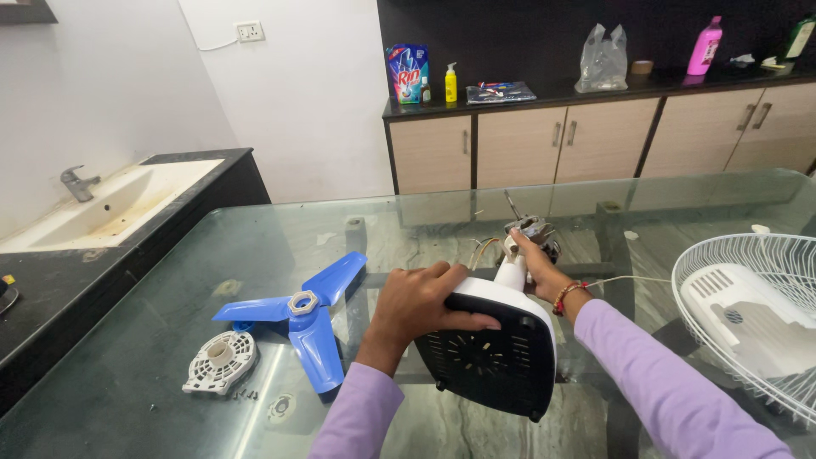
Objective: The person uses a screwdriver to tighten screws on the base of a disassembled electric fan. They rotate the fan base to access different screw locations and continue securing the base components.
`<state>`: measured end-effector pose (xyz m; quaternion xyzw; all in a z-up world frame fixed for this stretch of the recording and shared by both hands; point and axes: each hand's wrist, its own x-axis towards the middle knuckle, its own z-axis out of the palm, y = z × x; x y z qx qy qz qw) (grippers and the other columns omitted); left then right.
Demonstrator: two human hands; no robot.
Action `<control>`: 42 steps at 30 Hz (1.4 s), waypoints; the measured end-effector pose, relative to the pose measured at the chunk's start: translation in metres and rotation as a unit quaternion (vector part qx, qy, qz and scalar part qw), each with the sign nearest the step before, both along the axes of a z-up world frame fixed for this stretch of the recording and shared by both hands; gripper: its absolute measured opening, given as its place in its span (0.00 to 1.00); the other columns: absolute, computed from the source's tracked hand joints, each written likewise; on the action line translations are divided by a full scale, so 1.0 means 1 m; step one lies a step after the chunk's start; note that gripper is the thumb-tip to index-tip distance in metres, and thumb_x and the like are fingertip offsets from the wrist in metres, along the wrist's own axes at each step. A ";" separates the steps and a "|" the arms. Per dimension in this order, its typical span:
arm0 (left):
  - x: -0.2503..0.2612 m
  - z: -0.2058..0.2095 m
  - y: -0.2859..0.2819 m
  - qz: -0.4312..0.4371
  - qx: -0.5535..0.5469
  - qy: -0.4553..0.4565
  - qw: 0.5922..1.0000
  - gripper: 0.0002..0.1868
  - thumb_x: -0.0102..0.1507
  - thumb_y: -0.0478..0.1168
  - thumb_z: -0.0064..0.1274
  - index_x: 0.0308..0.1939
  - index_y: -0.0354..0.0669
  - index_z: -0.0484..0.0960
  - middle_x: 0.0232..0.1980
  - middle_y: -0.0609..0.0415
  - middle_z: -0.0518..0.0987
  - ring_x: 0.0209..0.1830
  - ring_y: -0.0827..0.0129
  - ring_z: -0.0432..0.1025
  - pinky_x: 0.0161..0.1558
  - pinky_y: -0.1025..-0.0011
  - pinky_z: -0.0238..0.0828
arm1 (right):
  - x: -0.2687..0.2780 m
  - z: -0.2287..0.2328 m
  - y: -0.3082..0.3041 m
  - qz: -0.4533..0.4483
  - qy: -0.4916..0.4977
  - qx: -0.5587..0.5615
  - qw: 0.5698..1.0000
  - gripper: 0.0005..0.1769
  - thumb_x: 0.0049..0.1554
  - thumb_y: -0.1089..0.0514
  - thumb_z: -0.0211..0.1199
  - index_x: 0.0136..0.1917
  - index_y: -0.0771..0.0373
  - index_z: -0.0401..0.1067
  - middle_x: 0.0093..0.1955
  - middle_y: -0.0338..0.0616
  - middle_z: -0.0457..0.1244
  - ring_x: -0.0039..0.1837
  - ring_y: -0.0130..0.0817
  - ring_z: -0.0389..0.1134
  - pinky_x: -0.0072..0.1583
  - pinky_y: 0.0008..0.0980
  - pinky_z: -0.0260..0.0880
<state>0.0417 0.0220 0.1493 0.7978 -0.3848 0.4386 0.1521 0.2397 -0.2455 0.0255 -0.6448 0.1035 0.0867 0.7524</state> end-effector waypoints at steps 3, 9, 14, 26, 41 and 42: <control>0.001 -0.002 0.003 0.017 -0.014 0.014 1.000 0.38 0.47 0.78 0.61 0.30 0.46 0.80 0.24 0.58 0.76 0.19 0.64 0.75 0.21 0.66 0.70 | 0.004 -0.009 0.000 0.050 0.005 0.098 0.994 0.27 0.55 0.33 0.62 0.52 0.56 0.71 0.43 0.43 0.67 0.42 0.38 0.69 0.49 0.42 0.74; 0.001 -0.004 0.009 0.032 -0.025 0.024 0.999 0.39 0.47 0.78 0.61 0.33 0.45 0.82 0.24 0.58 0.77 0.19 0.63 0.76 0.20 0.66 0.70 | -0.025 -0.021 0.013 0.039 -0.033 0.033 0.998 0.23 0.56 0.43 0.67 0.53 0.64 0.76 0.42 0.45 0.69 0.40 0.34 0.69 0.43 0.36 0.70; 0.001 -0.004 0.008 0.036 -0.026 0.032 0.999 0.39 0.46 0.78 0.61 0.32 0.46 0.82 0.24 0.58 0.77 0.18 0.63 0.75 0.20 0.65 0.70 | -0.032 -0.011 0.011 0.030 -0.010 0.033 0.999 0.25 0.57 0.42 0.66 0.53 0.66 0.76 0.43 0.47 0.70 0.41 0.36 0.71 0.43 0.35 0.72; 0.003 0.002 0.002 0.055 -0.019 0.028 0.998 0.38 0.47 0.78 0.61 0.31 0.46 0.81 0.26 0.56 0.80 0.21 0.59 0.77 0.22 0.64 0.71 | -0.004 -0.059 -0.009 0.037 -0.080 -0.018 0.996 0.26 0.58 0.43 0.66 0.52 0.71 0.76 0.42 0.47 0.70 0.39 0.31 0.70 0.41 0.34 0.71; 0.001 0.000 -0.027 0.083 -0.065 0.102 0.989 0.37 0.51 0.78 0.55 0.40 0.49 0.84 0.32 0.49 0.84 0.29 0.54 0.80 0.29 0.58 0.74 | -0.197 0.047 -0.036 0.109 -0.185 -0.002 0.977 0.34 0.63 0.32 0.46 0.60 0.64 0.71 0.51 0.45 0.68 0.52 0.33 0.69 0.54 0.34 0.71; 0.000 0.001 -0.032 0.080 -0.071 0.113 0.988 0.38 0.51 0.78 0.54 0.41 0.49 0.84 0.32 0.49 0.84 0.29 0.55 0.81 0.29 0.58 0.74 | -0.208 0.049 -0.038 0.131 -0.217 0.009 0.967 0.36 0.63 0.31 0.44 0.62 0.64 0.70 0.52 0.46 0.68 0.53 0.33 0.70 0.55 0.35 0.72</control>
